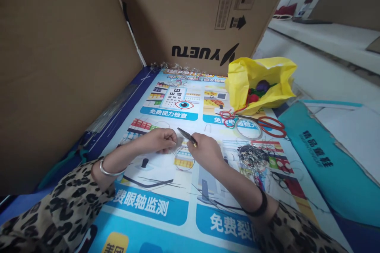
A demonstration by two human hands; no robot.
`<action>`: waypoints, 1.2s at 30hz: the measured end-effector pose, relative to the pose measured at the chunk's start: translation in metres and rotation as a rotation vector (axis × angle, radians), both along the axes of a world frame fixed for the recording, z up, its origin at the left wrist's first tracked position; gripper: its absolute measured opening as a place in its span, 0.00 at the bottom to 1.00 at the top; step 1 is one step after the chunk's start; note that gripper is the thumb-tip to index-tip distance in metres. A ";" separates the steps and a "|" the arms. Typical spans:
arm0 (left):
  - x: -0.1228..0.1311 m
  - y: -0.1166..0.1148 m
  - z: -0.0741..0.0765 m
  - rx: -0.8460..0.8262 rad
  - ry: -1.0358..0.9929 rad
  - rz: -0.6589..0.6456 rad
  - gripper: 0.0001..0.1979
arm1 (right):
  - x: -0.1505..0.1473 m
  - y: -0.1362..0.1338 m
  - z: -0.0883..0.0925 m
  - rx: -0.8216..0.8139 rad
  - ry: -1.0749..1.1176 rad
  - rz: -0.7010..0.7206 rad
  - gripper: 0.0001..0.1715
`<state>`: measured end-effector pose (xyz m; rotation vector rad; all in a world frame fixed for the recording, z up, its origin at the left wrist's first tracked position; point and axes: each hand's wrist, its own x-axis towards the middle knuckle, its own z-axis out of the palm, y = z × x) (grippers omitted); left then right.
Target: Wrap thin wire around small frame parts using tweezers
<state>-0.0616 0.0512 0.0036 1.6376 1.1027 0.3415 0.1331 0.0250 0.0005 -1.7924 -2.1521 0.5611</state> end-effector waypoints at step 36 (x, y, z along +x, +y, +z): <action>0.015 -0.010 0.002 -0.131 -0.438 0.019 0.08 | -0.007 -0.010 -0.008 0.116 0.208 0.152 0.10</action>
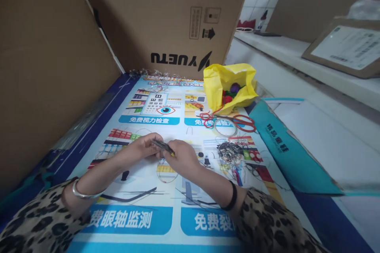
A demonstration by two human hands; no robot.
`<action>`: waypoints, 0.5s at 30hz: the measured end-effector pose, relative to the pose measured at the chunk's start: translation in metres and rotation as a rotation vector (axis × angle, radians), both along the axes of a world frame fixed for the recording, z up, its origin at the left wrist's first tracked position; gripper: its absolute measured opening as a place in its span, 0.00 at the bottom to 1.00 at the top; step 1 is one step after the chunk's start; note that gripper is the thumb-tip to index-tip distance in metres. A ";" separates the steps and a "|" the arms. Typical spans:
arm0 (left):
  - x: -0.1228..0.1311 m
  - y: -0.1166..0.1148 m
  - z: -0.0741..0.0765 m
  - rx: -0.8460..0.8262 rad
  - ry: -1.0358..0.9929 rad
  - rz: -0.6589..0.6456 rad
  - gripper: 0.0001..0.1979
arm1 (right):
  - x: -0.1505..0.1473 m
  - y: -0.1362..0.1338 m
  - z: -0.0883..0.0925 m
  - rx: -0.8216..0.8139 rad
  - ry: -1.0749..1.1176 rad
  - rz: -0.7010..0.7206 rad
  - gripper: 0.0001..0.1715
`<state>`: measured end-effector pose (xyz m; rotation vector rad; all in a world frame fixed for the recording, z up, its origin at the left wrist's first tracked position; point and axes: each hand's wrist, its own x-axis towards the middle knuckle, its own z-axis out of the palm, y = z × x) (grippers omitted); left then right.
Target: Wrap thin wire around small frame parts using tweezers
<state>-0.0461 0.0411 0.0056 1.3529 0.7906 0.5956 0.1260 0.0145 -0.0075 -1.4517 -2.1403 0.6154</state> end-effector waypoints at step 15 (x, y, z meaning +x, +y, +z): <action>0.001 -0.003 0.000 0.582 0.806 0.043 0.07 | 0.008 0.003 -0.003 0.133 -0.280 -0.048 0.10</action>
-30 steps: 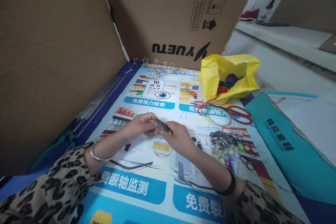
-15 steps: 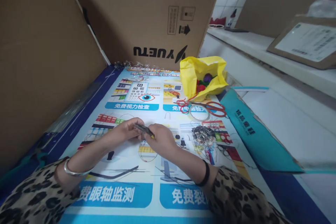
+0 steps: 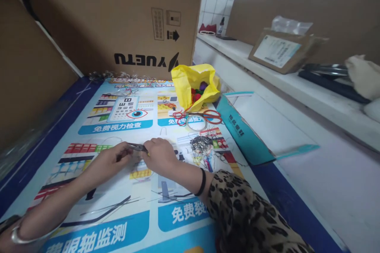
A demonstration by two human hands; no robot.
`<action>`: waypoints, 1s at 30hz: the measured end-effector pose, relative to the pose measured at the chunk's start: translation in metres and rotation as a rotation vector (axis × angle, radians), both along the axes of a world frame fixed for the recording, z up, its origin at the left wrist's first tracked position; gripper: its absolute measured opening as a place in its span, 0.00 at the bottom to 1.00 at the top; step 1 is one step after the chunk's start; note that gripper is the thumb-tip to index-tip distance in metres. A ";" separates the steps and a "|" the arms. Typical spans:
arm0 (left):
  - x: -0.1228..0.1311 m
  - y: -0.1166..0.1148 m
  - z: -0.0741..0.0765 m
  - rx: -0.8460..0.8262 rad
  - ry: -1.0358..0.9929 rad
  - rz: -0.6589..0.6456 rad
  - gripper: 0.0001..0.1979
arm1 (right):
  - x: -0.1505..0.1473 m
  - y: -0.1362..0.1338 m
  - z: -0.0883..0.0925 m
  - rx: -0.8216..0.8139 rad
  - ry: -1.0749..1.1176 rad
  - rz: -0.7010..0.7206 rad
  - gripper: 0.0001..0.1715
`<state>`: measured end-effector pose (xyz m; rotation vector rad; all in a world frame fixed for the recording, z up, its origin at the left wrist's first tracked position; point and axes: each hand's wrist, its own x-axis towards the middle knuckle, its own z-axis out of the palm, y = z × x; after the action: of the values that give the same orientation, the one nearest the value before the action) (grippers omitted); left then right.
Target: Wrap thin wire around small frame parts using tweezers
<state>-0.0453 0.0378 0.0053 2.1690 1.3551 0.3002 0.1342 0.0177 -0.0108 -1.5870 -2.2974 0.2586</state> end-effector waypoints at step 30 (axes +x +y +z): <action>0.002 -0.007 -0.015 0.347 0.109 -0.295 0.14 | 0.203 0.009 0.058 -0.248 -0.235 -0.348 0.05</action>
<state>-0.0438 0.0306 -0.0099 2.6697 1.0771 0.3243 0.3373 0.0267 0.0472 -2.2138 -2.1640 0.2899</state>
